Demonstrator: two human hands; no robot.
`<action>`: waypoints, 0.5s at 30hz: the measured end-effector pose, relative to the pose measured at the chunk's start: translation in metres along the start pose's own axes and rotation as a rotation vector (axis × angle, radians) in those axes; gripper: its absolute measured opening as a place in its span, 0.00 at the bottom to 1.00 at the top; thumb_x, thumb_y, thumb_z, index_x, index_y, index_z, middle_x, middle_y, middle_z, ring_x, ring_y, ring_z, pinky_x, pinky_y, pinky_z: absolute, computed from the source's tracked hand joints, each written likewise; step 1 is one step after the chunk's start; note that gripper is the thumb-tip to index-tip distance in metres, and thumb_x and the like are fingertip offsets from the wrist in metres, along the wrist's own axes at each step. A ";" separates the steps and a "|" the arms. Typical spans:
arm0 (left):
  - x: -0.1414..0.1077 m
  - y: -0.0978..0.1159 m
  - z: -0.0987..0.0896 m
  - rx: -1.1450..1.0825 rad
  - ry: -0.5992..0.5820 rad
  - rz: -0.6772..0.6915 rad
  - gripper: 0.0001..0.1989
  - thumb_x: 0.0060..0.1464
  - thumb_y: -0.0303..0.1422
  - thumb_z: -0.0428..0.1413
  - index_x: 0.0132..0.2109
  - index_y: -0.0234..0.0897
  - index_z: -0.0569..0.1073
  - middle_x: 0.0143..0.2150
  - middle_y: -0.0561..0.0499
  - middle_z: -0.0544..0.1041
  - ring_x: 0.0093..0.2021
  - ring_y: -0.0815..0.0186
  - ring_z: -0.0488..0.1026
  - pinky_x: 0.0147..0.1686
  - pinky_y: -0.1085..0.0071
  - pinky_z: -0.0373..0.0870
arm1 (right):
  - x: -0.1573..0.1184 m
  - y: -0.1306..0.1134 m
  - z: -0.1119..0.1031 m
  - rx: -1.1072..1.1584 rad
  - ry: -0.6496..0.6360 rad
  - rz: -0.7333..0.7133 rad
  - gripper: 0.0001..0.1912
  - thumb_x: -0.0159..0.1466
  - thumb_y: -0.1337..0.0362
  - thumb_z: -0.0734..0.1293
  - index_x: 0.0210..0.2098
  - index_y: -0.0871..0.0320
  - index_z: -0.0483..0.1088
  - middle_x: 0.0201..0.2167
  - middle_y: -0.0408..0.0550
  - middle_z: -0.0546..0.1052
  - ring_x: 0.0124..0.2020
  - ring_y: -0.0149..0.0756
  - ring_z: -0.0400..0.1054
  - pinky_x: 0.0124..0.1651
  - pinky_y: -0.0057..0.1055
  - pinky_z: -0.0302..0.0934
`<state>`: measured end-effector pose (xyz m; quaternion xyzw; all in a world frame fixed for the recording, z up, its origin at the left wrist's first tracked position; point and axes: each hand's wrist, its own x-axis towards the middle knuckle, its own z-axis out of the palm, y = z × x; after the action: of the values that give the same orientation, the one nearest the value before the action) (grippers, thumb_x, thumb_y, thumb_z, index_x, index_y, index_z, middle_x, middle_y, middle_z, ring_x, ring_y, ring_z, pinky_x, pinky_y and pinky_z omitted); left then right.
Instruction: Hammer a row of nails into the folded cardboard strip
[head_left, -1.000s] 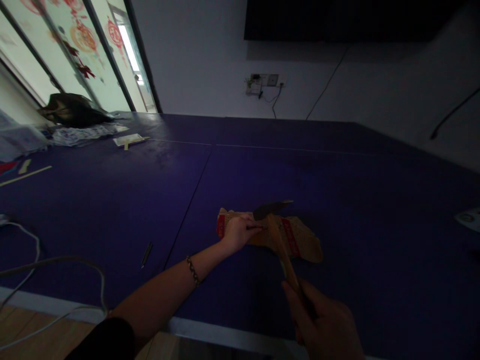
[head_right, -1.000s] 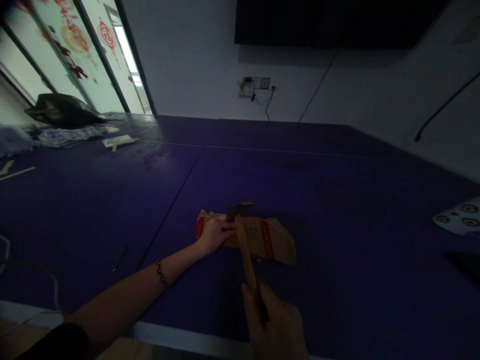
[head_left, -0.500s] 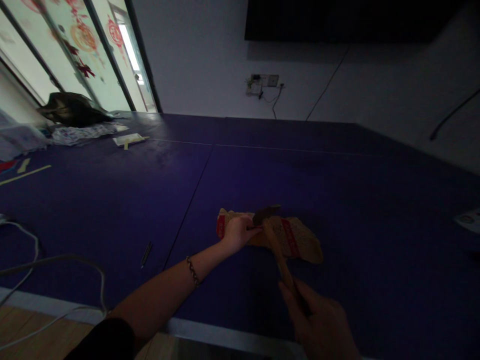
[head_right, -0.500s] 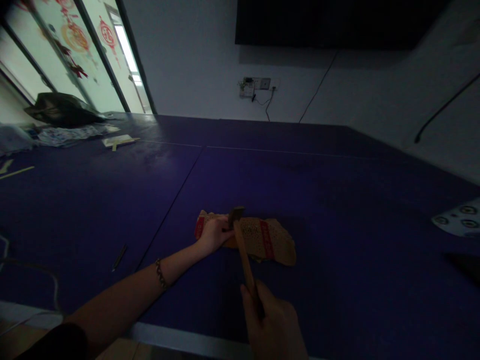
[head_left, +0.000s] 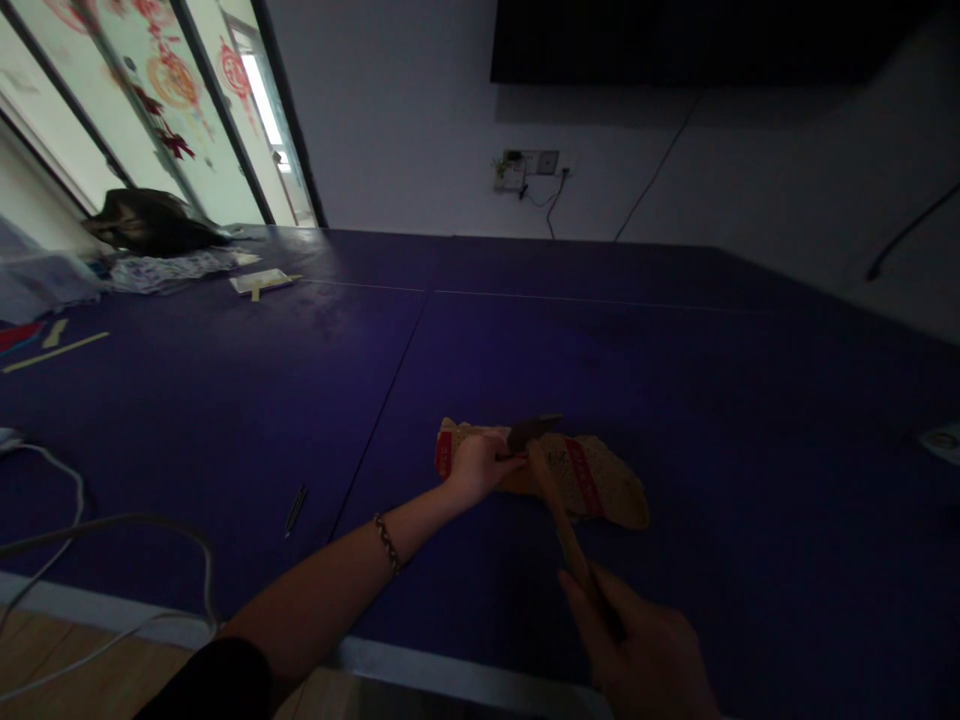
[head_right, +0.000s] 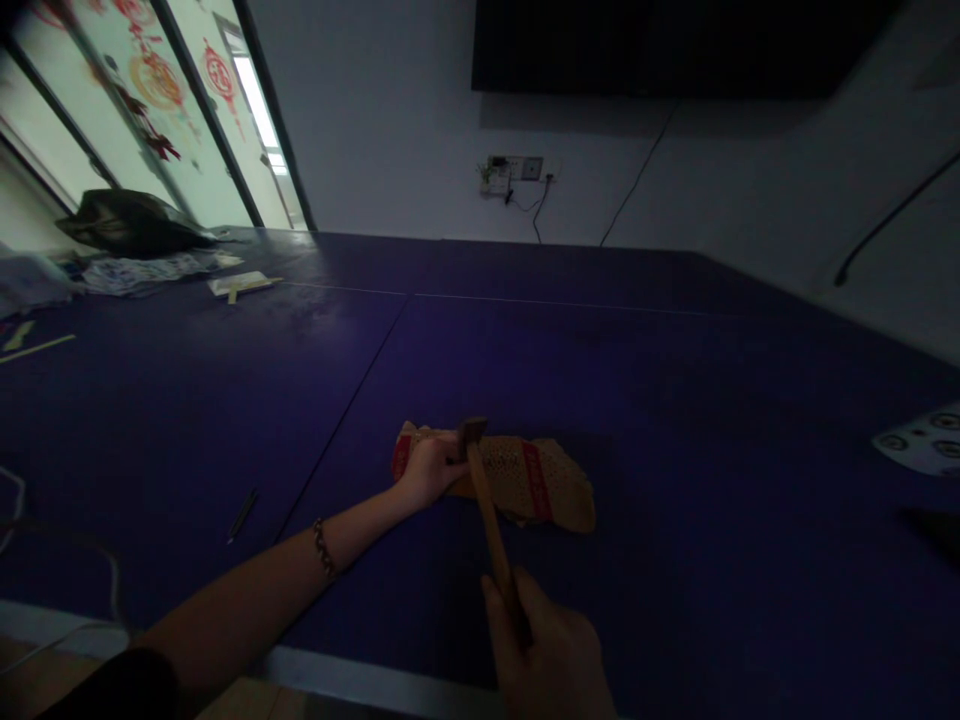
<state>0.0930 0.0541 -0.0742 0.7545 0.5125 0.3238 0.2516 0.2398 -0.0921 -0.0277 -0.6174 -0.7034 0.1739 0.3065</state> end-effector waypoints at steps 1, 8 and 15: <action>0.000 0.000 0.000 -0.006 -0.011 0.015 0.06 0.47 0.32 0.56 0.28 0.35 0.77 0.30 0.51 0.77 0.32 0.66 0.72 0.35 0.73 0.66 | -0.001 -0.001 -0.002 0.049 -0.007 0.047 0.20 0.58 0.52 0.59 0.27 0.60 0.73 0.09 0.43 0.68 0.08 0.30 0.61 0.13 0.24 0.54; 0.001 -0.001 0.000 0.026 -0.035 0.000 0.07 0.46 0.30 0.57 0.34 0.40 0.78 0.29 0.53 0.76 0.31 0.68 0.71 0.31 0.75 0.65 | -0.005 0.018 -0.008 0.674 0.118 0.454 0.19 0.50 0.47 0.64 0.26 0.59 0.68 0.09 0.38 0.64 0.08 0.26 0.56 0.09 0.22 0.50; 0.000 0.001 -0.003 -0.003 -0.025 -0.023 0.07 0.45 0.29 0.57 0.34 0.38 0.78 0.29 0.53 0.75 0.28 0.70 0.70 0.29 0.76 0.64 | 0.007 0.054 -0.001 1.214 0.069 0.715 0.21 0.42 0.49 0.71 0.22 0.60 0.66 0.07 0.34 0.59 0.04 0.22 0.49 0.06 0.20 0.46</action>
<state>0.0920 0.0542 -0.0715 0.7522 0.5172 0.3123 0.2628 0.2813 -0.0756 -0.0589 -0.5358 -0.2262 0.6059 0.5429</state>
